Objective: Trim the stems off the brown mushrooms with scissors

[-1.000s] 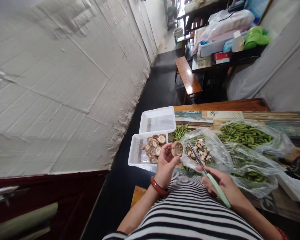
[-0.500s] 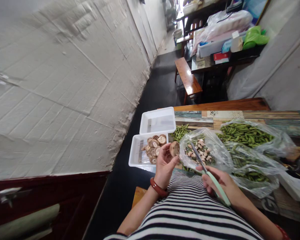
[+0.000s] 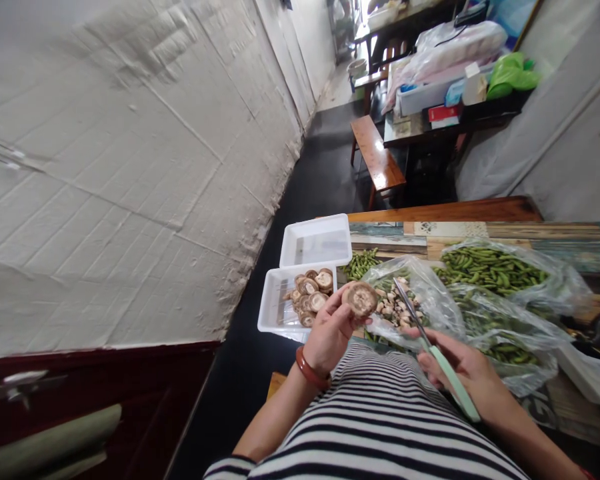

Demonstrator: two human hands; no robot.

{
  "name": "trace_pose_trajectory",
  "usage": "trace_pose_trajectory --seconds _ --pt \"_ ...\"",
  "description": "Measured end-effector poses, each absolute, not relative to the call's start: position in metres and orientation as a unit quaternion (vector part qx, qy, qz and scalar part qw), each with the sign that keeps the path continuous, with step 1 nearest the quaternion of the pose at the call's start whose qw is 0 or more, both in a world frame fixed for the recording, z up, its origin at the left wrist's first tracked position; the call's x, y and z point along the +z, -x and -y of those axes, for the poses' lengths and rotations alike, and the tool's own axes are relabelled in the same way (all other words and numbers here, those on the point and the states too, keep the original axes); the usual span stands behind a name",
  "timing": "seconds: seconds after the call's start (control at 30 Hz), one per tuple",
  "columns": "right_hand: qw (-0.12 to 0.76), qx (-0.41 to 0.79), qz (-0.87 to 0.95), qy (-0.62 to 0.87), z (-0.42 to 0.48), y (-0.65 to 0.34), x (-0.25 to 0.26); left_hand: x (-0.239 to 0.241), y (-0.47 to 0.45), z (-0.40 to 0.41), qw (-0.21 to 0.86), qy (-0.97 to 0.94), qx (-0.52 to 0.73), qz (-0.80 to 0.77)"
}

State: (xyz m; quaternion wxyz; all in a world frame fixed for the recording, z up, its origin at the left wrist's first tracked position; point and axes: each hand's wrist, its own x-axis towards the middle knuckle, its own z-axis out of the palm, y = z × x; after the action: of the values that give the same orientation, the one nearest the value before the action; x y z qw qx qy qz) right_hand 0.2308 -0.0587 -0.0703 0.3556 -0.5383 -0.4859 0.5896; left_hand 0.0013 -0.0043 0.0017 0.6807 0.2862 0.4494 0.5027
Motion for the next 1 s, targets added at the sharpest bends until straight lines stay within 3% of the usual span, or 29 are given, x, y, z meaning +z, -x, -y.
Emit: trace_pose_trajectory --seconds 0.2,0.4,0.63,0.8,1.0 --pt "0.328 0.583 0.505 0.545 0.06 -0.242 -0.081 0.004 -0.007 0.004 0.704 -0.277 0.488 -0.435" --pt "0.323 0.291 0.705 0.56 0.053 -0.259 -0.082 -0.004 -0.001 0.002 0.694 -0.289 0.477 -0.455" --pt "0.221 -0.019 0.871 0.438 0.029 -0.285 -0.046 -0.017 0.006 0.003 0.649 -0.384 0.448 -0.48" --pt "0.178 -0.077 0.89 0.414 0.012 -0.278 -0.007 -0.021 0.009 0.004 0.631 -0.405 0.453 -0.482" --pt "0.151 -0.09 0.906 0.384 -0.002 -0.272 0.006 -0.024 0.011 0.007 0.622 -0.426 0.457 -0.472"
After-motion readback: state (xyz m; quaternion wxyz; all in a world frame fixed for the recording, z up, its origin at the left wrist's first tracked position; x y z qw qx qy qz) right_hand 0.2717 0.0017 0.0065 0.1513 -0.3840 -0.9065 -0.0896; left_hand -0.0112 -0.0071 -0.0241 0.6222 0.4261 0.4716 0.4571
